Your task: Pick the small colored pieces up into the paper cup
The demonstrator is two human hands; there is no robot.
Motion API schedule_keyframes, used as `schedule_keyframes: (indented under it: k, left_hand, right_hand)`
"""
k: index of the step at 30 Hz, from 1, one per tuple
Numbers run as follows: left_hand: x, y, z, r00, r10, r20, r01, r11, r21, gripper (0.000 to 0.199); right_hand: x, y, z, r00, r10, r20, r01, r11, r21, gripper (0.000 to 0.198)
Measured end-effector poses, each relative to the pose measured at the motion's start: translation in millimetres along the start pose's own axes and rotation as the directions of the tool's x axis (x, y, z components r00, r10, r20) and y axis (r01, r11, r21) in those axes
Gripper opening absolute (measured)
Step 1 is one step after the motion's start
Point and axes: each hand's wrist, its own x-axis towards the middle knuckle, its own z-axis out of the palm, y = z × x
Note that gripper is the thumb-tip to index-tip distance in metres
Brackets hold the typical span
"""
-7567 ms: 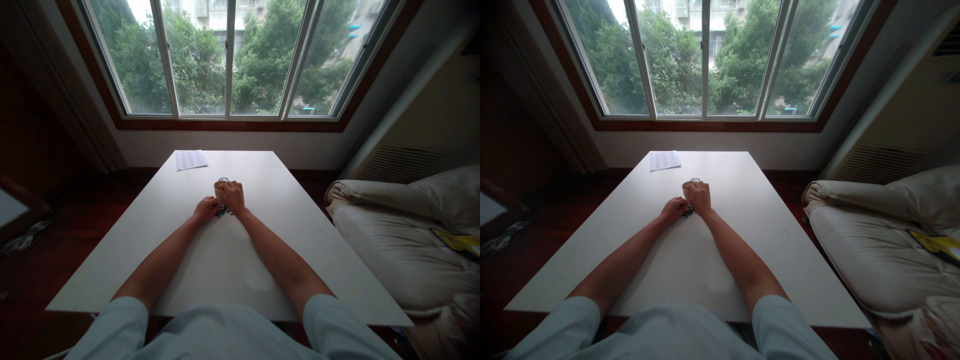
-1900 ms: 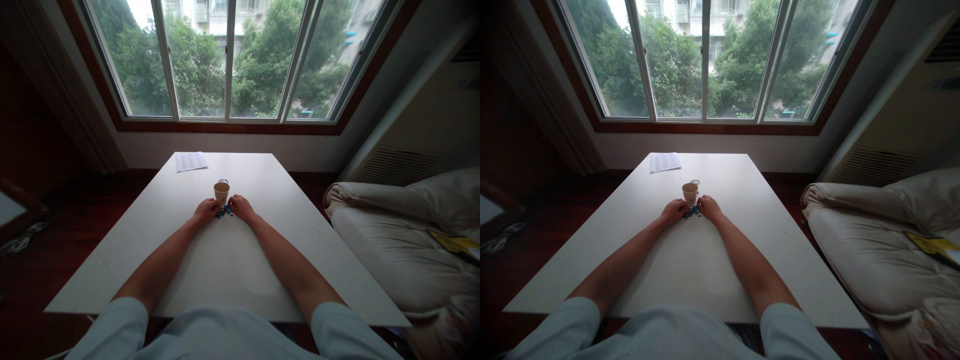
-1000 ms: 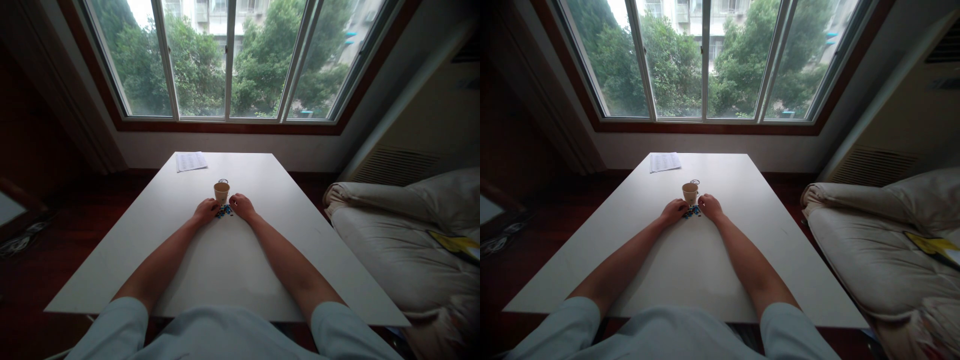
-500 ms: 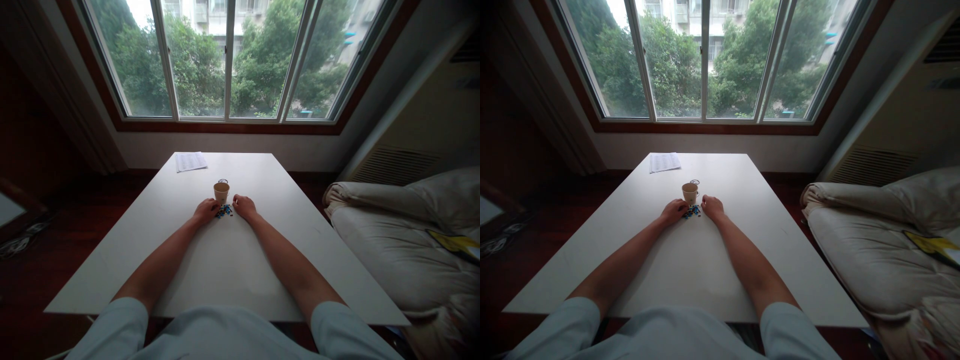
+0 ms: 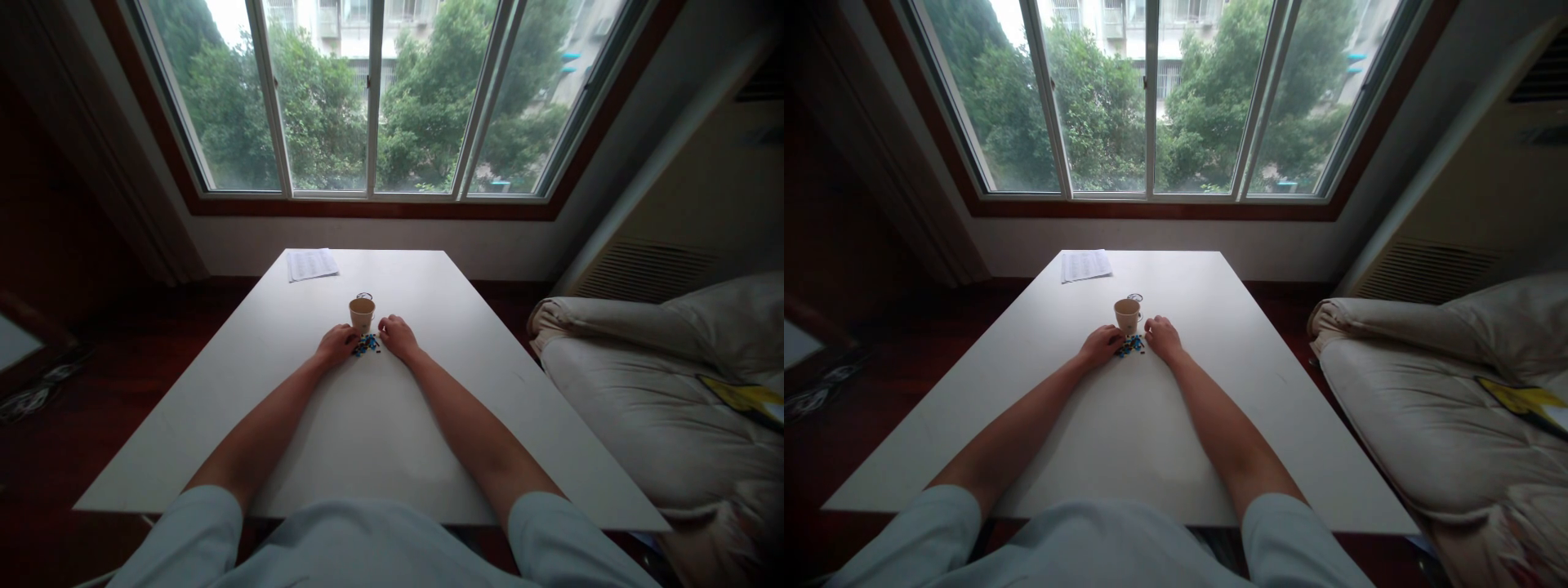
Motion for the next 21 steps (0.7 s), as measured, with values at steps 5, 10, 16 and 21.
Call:
schedule_keyframes:
  k: [5, 10, 16, 21]
  left_hand:
    - [0.1, 0.2, 0.1, 1.000, -0.001, 0.004, 0.001, 1.000, -0.006, 0.020]
    - [-0.4, 1.3, -1.0, 1.000, -0.011, 0.006, 0.011, 1.000, -0.011, 0.021]
    - [-0.7, 0.9, -1.8, 1.000, 0.005, 0.006, -0.005, 1.000, -0.008, 0.021]
    - [-0.6, 0.6, -1.1, 1.000, 0.007, 0.000, -0.007, 1.000, -0.007, 0.020]
  right_hand:
    - [1.3, 6.1, 2.8, 0.993, 0.093, -0.076, -0.096, 0.995, -0.027, 0.012]
    - [2.4, 8.1, 4.1, 0.995, 0.077, -0.063, -0.079, 0.996, -0.032, 0.011]
    - [1.2, 5.9, 3.1, 0.997, 0.058, -0.056, -0.059, 0.998, -0.008, 0.016]
    - [0.6, 4.5, 2.2, 0.999, 0.033, -0.032, -0.033, 0.999, -0.006, 0.012]
